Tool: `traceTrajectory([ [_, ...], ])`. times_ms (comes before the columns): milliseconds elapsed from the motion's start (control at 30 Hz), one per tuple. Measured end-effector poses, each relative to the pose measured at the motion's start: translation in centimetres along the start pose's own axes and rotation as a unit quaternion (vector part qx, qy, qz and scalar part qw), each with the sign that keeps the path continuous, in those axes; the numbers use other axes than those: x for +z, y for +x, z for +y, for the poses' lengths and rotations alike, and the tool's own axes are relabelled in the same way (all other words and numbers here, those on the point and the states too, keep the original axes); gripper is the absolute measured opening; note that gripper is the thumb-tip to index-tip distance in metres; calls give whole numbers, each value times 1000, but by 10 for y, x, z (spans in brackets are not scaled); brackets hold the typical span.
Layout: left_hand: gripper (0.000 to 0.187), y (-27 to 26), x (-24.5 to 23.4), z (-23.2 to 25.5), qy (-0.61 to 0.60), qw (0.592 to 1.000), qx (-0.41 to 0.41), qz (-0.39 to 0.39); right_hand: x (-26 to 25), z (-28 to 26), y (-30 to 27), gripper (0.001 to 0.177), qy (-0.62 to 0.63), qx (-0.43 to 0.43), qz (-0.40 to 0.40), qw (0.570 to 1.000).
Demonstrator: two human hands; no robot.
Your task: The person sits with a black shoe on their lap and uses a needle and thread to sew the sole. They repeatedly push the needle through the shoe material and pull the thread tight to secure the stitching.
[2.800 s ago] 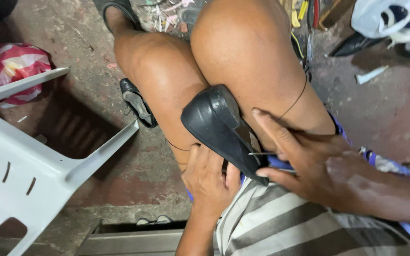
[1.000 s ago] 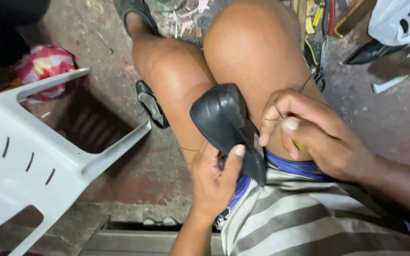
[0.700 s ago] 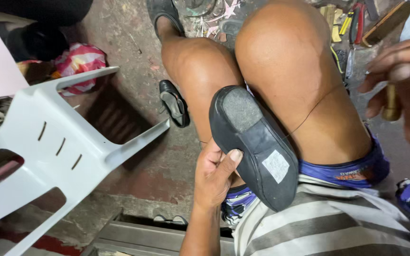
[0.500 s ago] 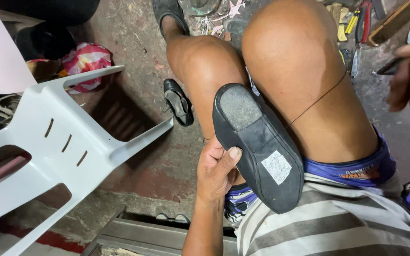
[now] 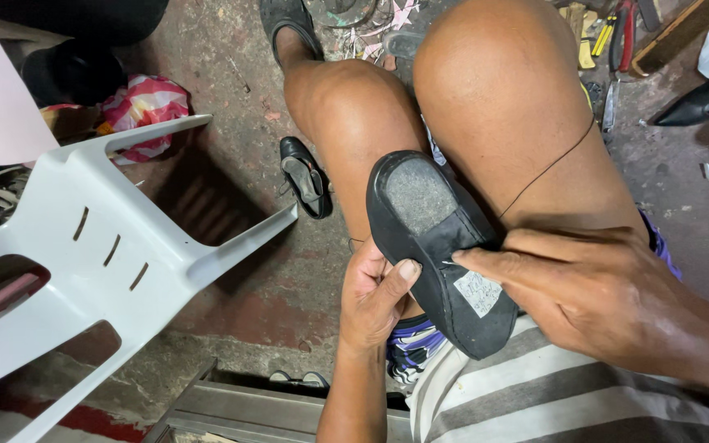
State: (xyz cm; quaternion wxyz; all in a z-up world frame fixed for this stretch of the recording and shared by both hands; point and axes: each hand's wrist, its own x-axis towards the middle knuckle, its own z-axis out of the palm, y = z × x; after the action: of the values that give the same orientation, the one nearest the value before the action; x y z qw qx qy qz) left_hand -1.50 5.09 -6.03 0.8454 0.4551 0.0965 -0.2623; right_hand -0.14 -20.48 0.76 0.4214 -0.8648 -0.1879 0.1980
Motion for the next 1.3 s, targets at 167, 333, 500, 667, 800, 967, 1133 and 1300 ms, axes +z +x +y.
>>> traceTrajectory([
  [167,36,-1,1,0,18,1000,-13,21,1,2,4,45,-32,-7,5,999],
  [333,32,0,2,4,67,997,-20,17,-1,0,11,39,-40,-53,50,997],
  [500,28,1,3,7,92,995,-26,9,-4,0,15,42,-89,-43,14,995],
  [667,29,3,10,11,107,993,-44,18,-9,-1,16,44,-131,-31,-8,991],
  [800,28,7,18,16,83,995,-48,13,-12,2,16,47,-117,40,-62,990],
  [967,28,9,20,19,107,993,-43,6,-17,7,19,44,-104,26,-60,992],
  [1133,26,10,17,19,130,991,-33,-7,-17,10,19,41,-95,-10,-29,995],
  [1300,27,13,20,21,127,991,-41,2,-19,12,21,46,-100,1,-43,994],
])
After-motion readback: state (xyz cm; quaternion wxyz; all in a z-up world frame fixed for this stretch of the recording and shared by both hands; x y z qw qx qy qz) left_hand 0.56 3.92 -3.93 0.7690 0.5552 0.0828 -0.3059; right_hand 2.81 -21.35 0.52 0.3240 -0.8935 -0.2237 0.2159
